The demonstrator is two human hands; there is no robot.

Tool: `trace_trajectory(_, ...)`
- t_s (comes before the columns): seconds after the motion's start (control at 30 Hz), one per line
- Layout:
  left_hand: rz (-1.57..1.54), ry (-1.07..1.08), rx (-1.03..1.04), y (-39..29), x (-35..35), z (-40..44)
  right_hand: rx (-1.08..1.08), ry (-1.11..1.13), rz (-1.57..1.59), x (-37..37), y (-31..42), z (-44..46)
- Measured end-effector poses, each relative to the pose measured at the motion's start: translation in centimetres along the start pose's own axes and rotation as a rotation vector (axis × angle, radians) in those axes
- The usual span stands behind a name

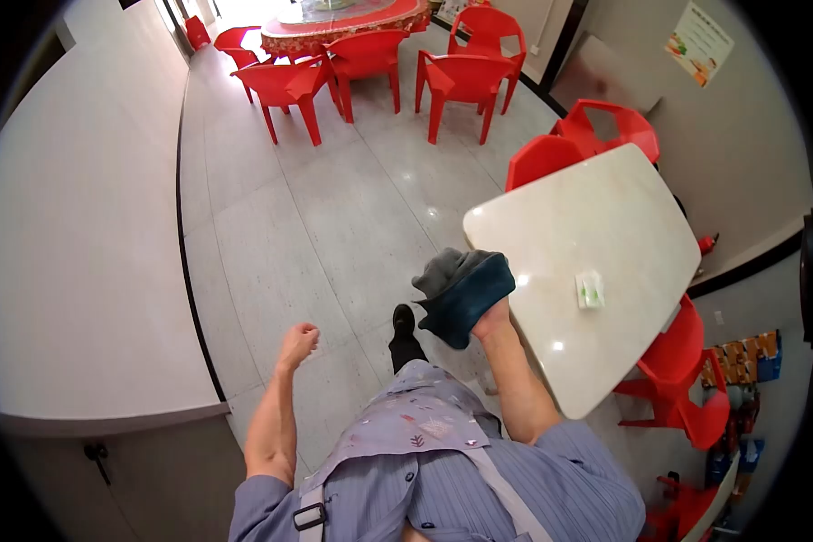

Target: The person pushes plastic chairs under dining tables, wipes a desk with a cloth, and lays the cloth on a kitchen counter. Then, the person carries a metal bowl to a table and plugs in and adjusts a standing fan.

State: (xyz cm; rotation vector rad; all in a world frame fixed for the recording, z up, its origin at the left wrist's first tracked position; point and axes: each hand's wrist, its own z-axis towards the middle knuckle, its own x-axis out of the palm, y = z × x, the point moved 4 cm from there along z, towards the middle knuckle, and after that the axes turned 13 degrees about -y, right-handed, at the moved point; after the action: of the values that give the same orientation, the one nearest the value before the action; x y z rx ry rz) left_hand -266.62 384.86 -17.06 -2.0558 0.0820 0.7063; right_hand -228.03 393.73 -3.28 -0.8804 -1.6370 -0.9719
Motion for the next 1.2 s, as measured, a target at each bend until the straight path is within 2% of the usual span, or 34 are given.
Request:
trace_trajectory(0.07,0.118,0.125,0.138,-2.0,2.1,3.7,0.002,0.063,-0.016,0.6,1.4,5.3)
trace_trajectory(0.1,0.124,0.121,0.143,-3.0,2.4,5.8,0.001,0.085,-0.018,0.9,2.2,8.0)
trace_trajectory(0.17,0.197,0.205,0.012,-3.4,1.8,7.1,0.036,-0.151,0.024,1.6,4.0,12.1)
trace_trajectory(0.23,0.337,0.233,-0.071,-2.6,0.7,9.7,0.062,-0.163,-0.004,3.2,5.7,16.3)
trace_trajectory(0.4,0.243,0.161,-0.354,-1.3,-3.8,14.4,0.089,-0.18,-0.036,5.7,9.5,26.5)
trace_trajectory(0.47,0.281,0.178,-0.438,-1.2,-4.6,16.7,0.131,-0.104,0.191,4.7,11.1,29.5)
trace_trajectory(0.5,0.302,0.198,-0.478,-1.6,-5.1,18.3,0.117,-0.107,0.197,4.0,11.8,31.0)
trace_trajectory(0.57,0.373,0.233,-0.508,-3.4,-5.1,22.7,-0.087,-0.389,0.12,0.5,13.4,34.3)
trace_trajectory(0.63,0.453,0.272,-0.524,-5.3,-5.0,29.1,-0.14,-0.402,0.142,-1.5,15.0,37.2)
trace_trajectory(0.7,0.532,0.297,-0.44,-8.0,-4.4,36.9,-0.191,-0.416,0.158,-2.2,16.6,38.9)
trace_trajectory(0.73,0.517,0.235,-0.355,-10.0,-3.1,41.1,-0.225,-0.389,0.141,-2.4,17.7,39.7)
trace_trajectory(0.77,0.817,0.495,0.029,-11.5,-1.0,46.2,-0.249,-0.361,0.12,-2.0,18.8,40.7)
trace_trajectory(0.8,1.068,0.624,0.498,-13.0,0.9,50.9,-0.284,-0.421,0.125,-0.6,19.5,41.0)
trace_trajectory(0.83,0.545,0.308,-0.141,-16.9,3.1,53.8,-0.297,-0.426,0.118,-0.7,20.5,41.9)
trace_trajectory(0.87,0.471,0.348,-0.027,-21.8,6.0,56.3,-0.333,-0.374,0.109,-0.8,21.6,42.4)
trace_trajectory(1.0,0.221,0.453,-0.003,-39.9,19.6,61.6,-0.479,-0.501,0.056,3.7,24.7,43.2)
trace_trajectory(1.03,0.197,0.496,0.012,-45.1,22.9,60.7,-0.515,-0.554,-0.009,3.7,26.0,43.9)
trace_trajectory(1.07,0.115,0.592,0.011,-47.4,27.1,61.7,-0.611,-0.662,0.147,1.6,27.1,43.9)
trace_trajectory(1.1,0.062,0.64,-0.002,-50.7,30.4,61.4,-0.619,-0.667,0.148,0.0,28.3,44.5)
trace_trajectory(1.17,-0.06,0.733,-0.042,-56.0,37.6,60.4,-0.603,-0.449,0.201,-3.1,31.6,46.0)
trace_trajectory(1.2,-0.128,0.774,-0.069,-58.5,40.5,59.9,-0.61,-0.457,0.2,-2.9,33.3,46.9)
